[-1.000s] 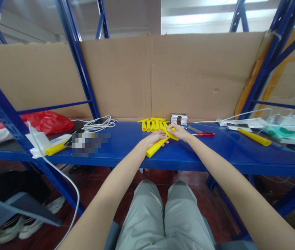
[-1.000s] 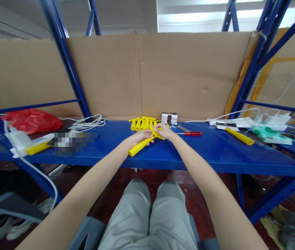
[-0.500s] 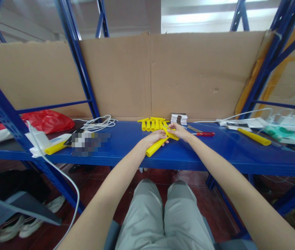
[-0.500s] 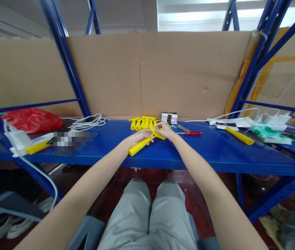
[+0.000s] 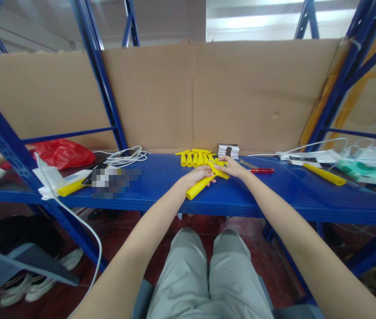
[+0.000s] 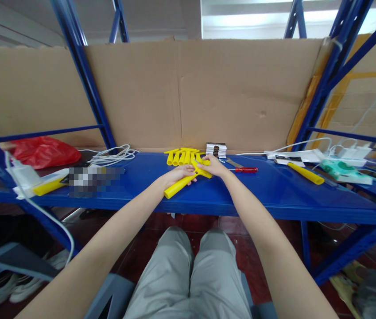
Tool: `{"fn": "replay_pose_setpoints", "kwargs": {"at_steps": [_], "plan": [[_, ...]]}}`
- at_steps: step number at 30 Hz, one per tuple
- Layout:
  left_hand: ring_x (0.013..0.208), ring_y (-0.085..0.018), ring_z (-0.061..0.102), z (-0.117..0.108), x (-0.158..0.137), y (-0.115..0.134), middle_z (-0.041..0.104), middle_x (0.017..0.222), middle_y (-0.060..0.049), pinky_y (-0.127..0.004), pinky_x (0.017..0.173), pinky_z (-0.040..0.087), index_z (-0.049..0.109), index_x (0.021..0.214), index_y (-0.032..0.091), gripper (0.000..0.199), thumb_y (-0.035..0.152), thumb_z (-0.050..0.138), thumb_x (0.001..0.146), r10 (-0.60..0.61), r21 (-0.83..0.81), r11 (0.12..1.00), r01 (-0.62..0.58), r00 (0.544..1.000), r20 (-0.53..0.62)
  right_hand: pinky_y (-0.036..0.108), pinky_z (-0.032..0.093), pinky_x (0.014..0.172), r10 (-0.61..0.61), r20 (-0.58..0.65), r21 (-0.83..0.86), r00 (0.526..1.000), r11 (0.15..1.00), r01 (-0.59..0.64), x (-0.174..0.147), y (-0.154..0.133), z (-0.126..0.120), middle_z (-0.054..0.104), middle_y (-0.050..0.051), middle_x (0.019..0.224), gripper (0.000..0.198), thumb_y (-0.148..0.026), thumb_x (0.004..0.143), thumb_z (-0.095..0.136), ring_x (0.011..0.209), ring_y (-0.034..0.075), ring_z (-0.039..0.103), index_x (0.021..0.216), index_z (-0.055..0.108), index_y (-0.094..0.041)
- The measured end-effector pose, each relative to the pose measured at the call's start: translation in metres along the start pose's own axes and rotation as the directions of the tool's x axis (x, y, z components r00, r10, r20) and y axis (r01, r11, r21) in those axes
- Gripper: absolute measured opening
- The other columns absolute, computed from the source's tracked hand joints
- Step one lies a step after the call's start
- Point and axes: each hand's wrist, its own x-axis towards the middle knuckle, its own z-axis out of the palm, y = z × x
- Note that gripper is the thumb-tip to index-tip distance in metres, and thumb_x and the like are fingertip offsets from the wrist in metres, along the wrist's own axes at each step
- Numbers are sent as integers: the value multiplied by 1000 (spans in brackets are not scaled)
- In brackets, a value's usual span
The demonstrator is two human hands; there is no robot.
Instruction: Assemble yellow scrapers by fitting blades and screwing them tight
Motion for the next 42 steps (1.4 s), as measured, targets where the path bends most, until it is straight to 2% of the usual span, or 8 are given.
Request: {"fn": "replay_pose_setpoints", "kwargs": {"at_steps": [6, 8, 10, 13, 22, 29, 35, 42], "plan": [[57, -12, 63, -1, 2, -1, 62, 76, -4, -19, 46, 47, 53, 102, 12, 21, 2, 53, 83, 9, 3, 1000, -9, 1000, -6, 50, 39, 94, 5, -115, -395, 993, 917, -51, -1, 11, -25, 62, 15, 114, 24, -33, 82, 55, 112, 32, 51, 102, 61, -21], [60, -12, 64, -2, 2, -2, 62, 81, -5, -20, 47, 48, 53, 103, 12, 24, 2, 54, 82, 19, -11, 1000, -19, 1000, -2, 51, 35, 97, -77, -176, -507, 981, 862, -24, -6, 15, -39, 61, 16, 115, 25, -27, 83, 50, 114, 33, 48, 105, 60, -20], [62, -13, 65, -2, 1, -2, 63, 85, -6, -20, 49, 48, 54, 105, 12, 26, 2, 56, 81, 22, -21, 1000, -22, 1000, 3, 53, 30, 99, -160, -188, -606, 969, 796, 14, -14, 20, -56, 61, 17, 115, 27, -23, 85, 43, 115, 33, 46, 106, 59, -18], [61, -13, 65, -1, 0, -2, 64, 84, -7, -20, 48, 48, 53, 107, 12, 27, 3, 54, 82, 13, -12, 1000, -13, 1000, -4, 53, 30, 99, -132, -171, -682, 976, 731, -21, -29, 31, -78, 61, 17, 112, 28, -26, 88, 38, 113, 32, 47, 103, 60, -17], [56, -11, 64, 0, 2, 0, 64, 83, -5, -18, 45, 46, 51, 109, 12, 31, 0, 56, 80, -2, -32, 999, 1, 1000, -4, 54, 44, 86, 280, -249, -534, 927, 759, -373, -40, 56, -92, 63, 14, 112, 28, -42, 83, 52, 109, 34, 53, 89, 71, -22], [59, -13, 65, 2, -5, 3, 65, 83, -7, -21, 48, 48, 52, 112, 10, 30, 1, 51, 83, -10, -10, 1000, 10, 999, -33, 63, 42, 87, 356, -179, -498, 917, 772, -396, -42, 56, -93, 69, 11, 93, 27, -51, 72, 67, 102, 35, 57, 78, 74, -25], [58, -13, 64, 5, -6, 4, 65, 84, -7, -20, 47, 47, 52, 109, 12, 29, 0, 51, 83, -9, -12, 1000, 9, 999, -41, 62, 41, 89, 455, -161, -494, 876, 731, -470, -46, 53, -95, 69, 11, 102, 28, -46, 70, 69, 103, 34, 58, 89, 74, -26], [60, -13, 66, 3, -3, 2, 64, 89, -7, -20, 47, 48, 51, 108, 13, 28, 1, 52, 83, -2, -26, 1000, 1, 999, -42, 59, 42, 86, 450, -147, -541, 881, 709, -452, -46, 43, -93, 66, 12, 105, 21, -39, 75, 65, 102, 33, 58, 89, 73, -24]]}}
